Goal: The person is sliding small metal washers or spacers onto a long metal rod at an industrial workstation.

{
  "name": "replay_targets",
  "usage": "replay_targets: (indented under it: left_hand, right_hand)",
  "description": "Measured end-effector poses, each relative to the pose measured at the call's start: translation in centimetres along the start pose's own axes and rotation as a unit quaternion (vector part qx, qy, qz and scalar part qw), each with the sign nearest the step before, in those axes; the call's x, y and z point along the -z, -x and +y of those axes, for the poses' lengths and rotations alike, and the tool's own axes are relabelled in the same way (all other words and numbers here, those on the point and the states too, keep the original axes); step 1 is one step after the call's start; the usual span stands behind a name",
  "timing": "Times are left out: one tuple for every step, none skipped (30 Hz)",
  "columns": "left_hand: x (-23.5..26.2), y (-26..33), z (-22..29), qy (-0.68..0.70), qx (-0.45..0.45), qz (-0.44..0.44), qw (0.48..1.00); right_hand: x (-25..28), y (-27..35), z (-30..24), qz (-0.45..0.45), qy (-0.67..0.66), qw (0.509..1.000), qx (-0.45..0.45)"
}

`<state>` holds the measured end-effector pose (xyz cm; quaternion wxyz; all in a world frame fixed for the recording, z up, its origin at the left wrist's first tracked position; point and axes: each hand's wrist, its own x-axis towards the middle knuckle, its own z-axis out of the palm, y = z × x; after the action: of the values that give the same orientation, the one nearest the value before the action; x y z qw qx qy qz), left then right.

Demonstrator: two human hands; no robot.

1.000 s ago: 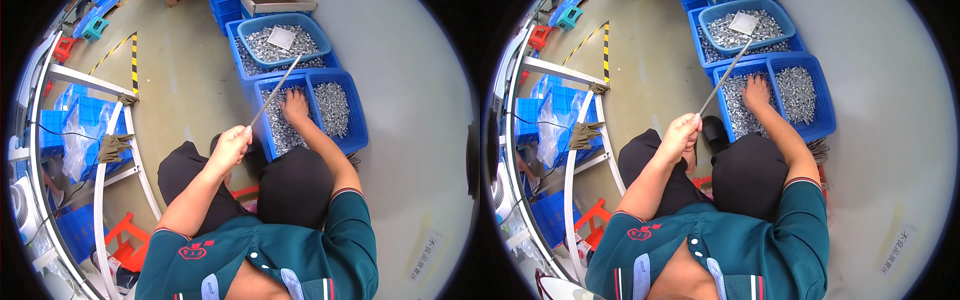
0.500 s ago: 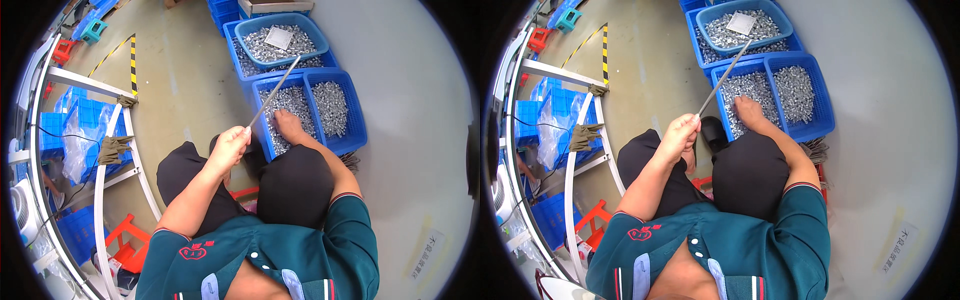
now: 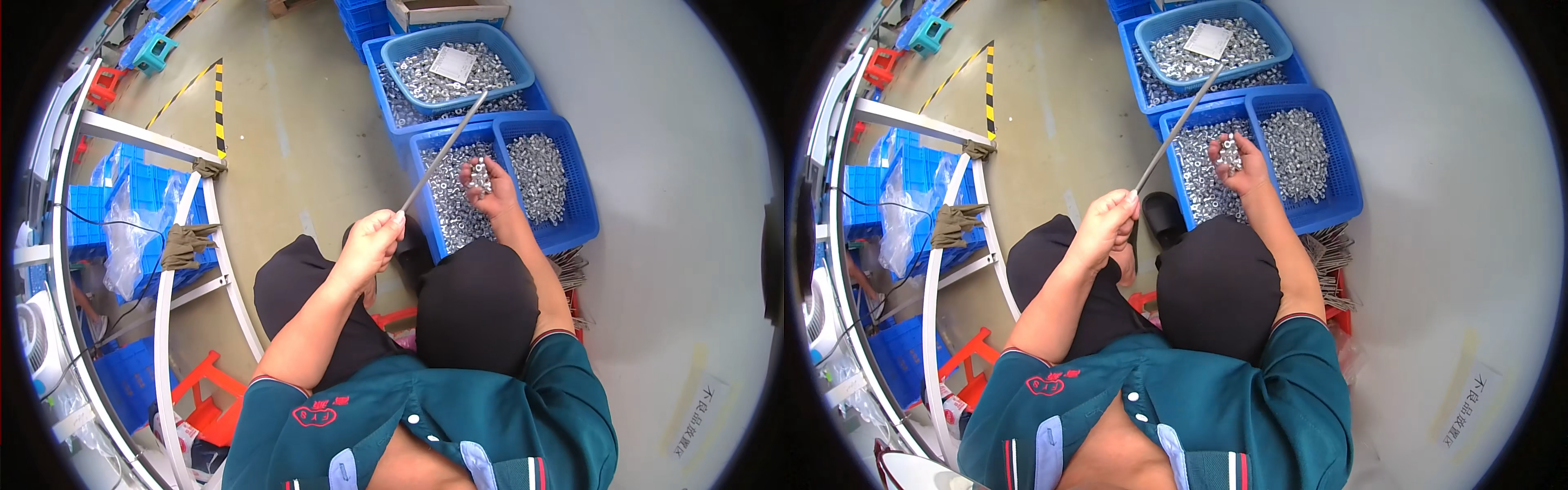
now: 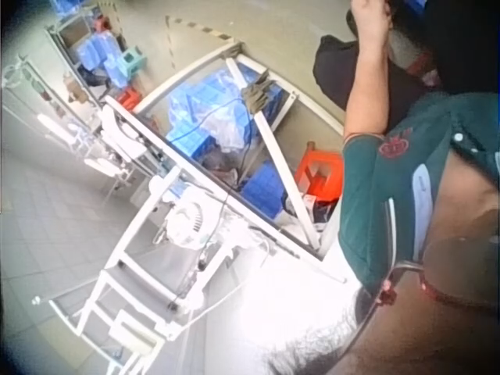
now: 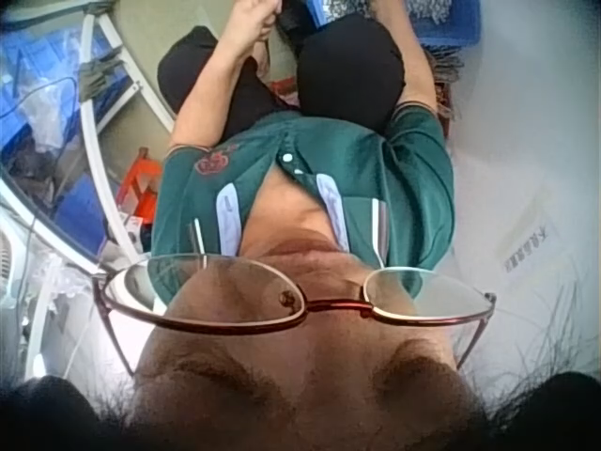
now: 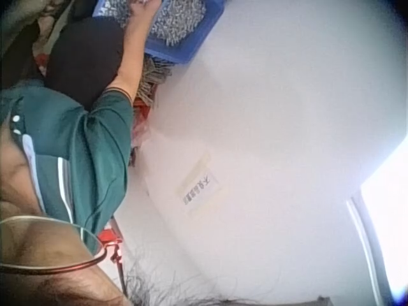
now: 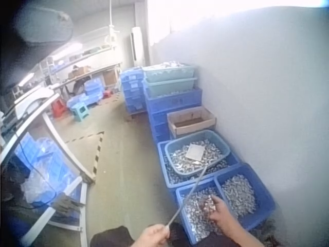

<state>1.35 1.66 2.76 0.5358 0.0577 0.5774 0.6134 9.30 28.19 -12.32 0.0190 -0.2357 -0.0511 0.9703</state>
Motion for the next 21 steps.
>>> replay_targets:
  left_hand:
    - [0.1,-0.1,-0.1,-0.003,0.0,0.002,1.0]
    - [-0.1,-0.4,-0.1,-0.005,0.001,-0.003,1.0]
    - [-0.6,-0.7,-0.1,-0.005,0.001,-0.01,1.0]
    - [-0.5,-0.5,-0.1,-0.007,0.001,-0.005,1.0]
    - [-0.5,-0.4,-0.1,-0.008,0.0,-0.001,1.0]
    - [-0.4,-0.4,0.0,-0.009,-0.002,-0.001,1.0]
    - [-0.2,-0.4,0.1,-0.012,-0.002,0.0,1.0]
    - [-0.1,-0.4,0.1,-0.014,-0.003,0.001,1.0]
    - [0.0,-0.4,0.2,-0.015,-0.005,0.0,1.0]
    - [0.1,-0.4,0.2,-0.023,-0.009,0.001,1.0]
    - [0.1,-0.4,0.2,-0.031,-0.014,0.001,0.999]
    - [0.1,-0.4,0.3,-0.03,-0.019,-0.003,0.999]
    - [0.1,-0.3,0.3,-0.05,-0.03,0.006,0.998]
    - [0.2,-0.3,0.3,-0.07,-0.04,0.015,0.997]
    - [0.4,-0.3,0.2,-0.068,-0.048,0.011,0.996]
    - [0.7,-0.2,0.0,-0.08,-0.058,0.01,0.995]
    - [1.0,-0.2,0.0,-0.091,-0.068,0.008,0.993]
    - [1.2,-0.1,-0.1,-0.108,-0.072,0.015,0.991]
    - [1.4,0.0,-0.2,-0.105,-0.08,0.013,0.991]
    - [1.6,0.1,-0.3,-0.122,-0.098,0.007,0.988]
    - [1.9,0.2,-0.4,-0.139,-0.115,0.002,0.983]
  right_hand:
    - [-0.3,0.1,0.1,0.063,0.027,0.997,0.043]
    - [0.7,-0.4,0.0,0.07,0.046,0.996,0.03]
    - [1.7,-0.4,-0.4,0.15,0.04,0.987,0.036]
    - [1.8,-0.4,-0.4,0.103,0.019,0.994,0.012]
    - [1.8,-0.4,-0.6,0.056,-0.002,0.998,-0.011]
    - [1.7,-0.5,-1.0,0.045,0.009,0.999,-0.009]
    - [1.1,-0.5,-1.0,0.05,0.014,0.999,-0.003]
    - [0.4,-0.5,-0.9,0.055,0.019,0.998,0.004]
    - [-0.2,-0.3,-0.8,0.053,0.032,0.998,-0.003]
    - [-0.7,0.1,-1.1,0.031,0.045,0.998,-0.022]
    - [-1.3,0.6,-1.5,0.01,0.06,0.997,-0.041]
    - [-2.1,0.9,-1.9,0.027,0.086,0.996,-0.027]
    - [-2.9,1.4,-2.4,0.011,0.104,0.994,-0.028]
    - [-3.8,1.8,-2.7,-0.004,0.122,0.992,-0.029]
    - [-4.7,2.1,-3.0,0.006,0.141,0.99,-0.022]
    - [-5.6,2.5,-3.1,0.0,0.158,0.987,-0.022]
    - [-6.5,3.0,-3.2,-0.006,0.175,0.984,-0.022]
    - [-7.3,3.6,-3.4,0.005,0.184,0.983,-0.018]
    - [-8.5,4.1,-3.5,0.008,0.197,0.98,-0.015]
    - [-9.6,4.6,-3.6,0.01,0.21,0.978,-0.013]
    - [-10.7,5.3,-3.8,0.012,0.22,0.975,-0.005]
